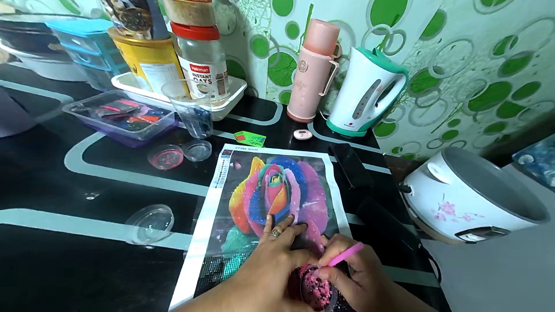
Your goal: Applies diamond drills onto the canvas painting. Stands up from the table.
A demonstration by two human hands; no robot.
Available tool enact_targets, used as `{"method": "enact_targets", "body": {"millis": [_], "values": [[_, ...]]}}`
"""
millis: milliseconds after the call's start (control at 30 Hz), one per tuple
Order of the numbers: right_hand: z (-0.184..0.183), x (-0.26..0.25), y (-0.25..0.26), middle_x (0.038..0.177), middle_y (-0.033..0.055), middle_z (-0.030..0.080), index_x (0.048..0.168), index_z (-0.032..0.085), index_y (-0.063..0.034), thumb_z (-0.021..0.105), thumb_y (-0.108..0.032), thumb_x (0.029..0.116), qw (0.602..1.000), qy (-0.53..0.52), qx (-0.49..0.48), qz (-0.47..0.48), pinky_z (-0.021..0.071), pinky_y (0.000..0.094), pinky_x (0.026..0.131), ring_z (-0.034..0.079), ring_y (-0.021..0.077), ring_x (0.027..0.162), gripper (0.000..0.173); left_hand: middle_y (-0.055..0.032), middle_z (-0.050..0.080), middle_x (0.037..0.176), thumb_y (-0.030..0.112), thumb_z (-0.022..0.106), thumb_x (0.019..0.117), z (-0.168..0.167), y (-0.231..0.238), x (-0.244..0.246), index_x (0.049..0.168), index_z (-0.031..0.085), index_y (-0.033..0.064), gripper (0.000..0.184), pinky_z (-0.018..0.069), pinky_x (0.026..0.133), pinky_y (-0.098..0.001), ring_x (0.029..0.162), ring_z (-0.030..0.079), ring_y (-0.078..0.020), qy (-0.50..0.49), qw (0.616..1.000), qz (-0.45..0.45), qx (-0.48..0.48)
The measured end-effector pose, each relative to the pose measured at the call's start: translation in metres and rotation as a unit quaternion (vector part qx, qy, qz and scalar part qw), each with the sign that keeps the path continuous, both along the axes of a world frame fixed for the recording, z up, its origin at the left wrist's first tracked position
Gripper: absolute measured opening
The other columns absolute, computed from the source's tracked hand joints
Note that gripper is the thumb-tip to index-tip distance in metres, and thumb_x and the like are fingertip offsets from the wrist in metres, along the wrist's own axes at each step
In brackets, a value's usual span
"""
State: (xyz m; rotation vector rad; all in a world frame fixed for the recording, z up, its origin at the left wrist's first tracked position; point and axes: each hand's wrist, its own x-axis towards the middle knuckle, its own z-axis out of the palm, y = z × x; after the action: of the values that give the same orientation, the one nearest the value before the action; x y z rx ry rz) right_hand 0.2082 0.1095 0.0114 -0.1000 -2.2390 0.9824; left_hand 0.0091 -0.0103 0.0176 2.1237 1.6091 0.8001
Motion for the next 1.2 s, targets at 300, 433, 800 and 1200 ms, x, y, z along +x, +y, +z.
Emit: {"method": "enact_targets", "body": {"millis": [300, 433, 800, 1200], "values": [[0.007, 0.020, 0.041, 0.093, -0.0012, 0.069, 0.103, 0.062, -0.0074, 0.061, -0.017, 0.1025, 0.996, 0.005, -0.077, -0.054, 0.0553, 0.0147, 0.068, 0.065, -0.0010, 0.079, 0.009, -0.0217, 0.055, 0.145, 0.070, 0.079, 0.0678, -0.008, -0.001, 0.000, 0.115, 0.076, 0.0343, 0.059, 0.0134, 0.114, -0.0799, 0.145, 0.038, -0.0483, 0.012, 1.000, 0.007, 0.026], [0.005, 0.020, 0.044, 0.090, 0.0022, 0.067, 0.101, 0.063, -0.0017, 0.061, -0.015, 0.1017, 0.996, -0.025, -0.053, -0.061, 0.0524, 0.0135, 0.066, 0.061, -0.0018, 0.074, 0.014, -0.0241, 0.054, 0.146, 0.070, 0.077, 0.0675, -0.009, -0.001, -0.001, 0.116, 0.076, 0.0346, 0.060, 0.0116, 0.113, -0.0809, 0.145, 0.036, -0.0514, 0.014, 0.999, 0.010, 0.027], [0.004, 0.021, 0.043, 0.093, 0.0053, 0.066, 0.102, 0.065, -0.0007, 0.061, -0.016, 0.1020, 0.997, -0.052, -0.018, -0.061, 0.0553, 0.0153, 0.073, 0.063, 0.0013, 0.079, 0.016, -0.0269, 0.051, 0.148, 0.068, 0.079, 0.0671, -0.007, -0.002, -0.001, 0.117, 0.075, 0.0353, 0.060, 0.0089, 0.112, -0.0813, 0.145, 0.033, -0.0544, 0.007, 1.000, 0.009, 0.015], [0.004, 0.019, 0.043, 0.093, 0.0048, 0.067, 0.101, 0.065, -0.0019, 0.062, -0.017, 0.1017, 0.996, -0.062, -0.001, -0.069, 0.0555, 0.0165, 0.075, 0.064, 0.0026, 0.082, 0.016, -0.0300, 0.048, 0.150, 0.068, 0.080, 0.0669, -0.004, -0.002, -0.002, 0.117, 0.076, 0.0350, 0.060, 0.0061, 0.112, -0.0813, 0.147, 0.030, -0.0548, 0.002, 1.000, 0.010, -0.004]]}}
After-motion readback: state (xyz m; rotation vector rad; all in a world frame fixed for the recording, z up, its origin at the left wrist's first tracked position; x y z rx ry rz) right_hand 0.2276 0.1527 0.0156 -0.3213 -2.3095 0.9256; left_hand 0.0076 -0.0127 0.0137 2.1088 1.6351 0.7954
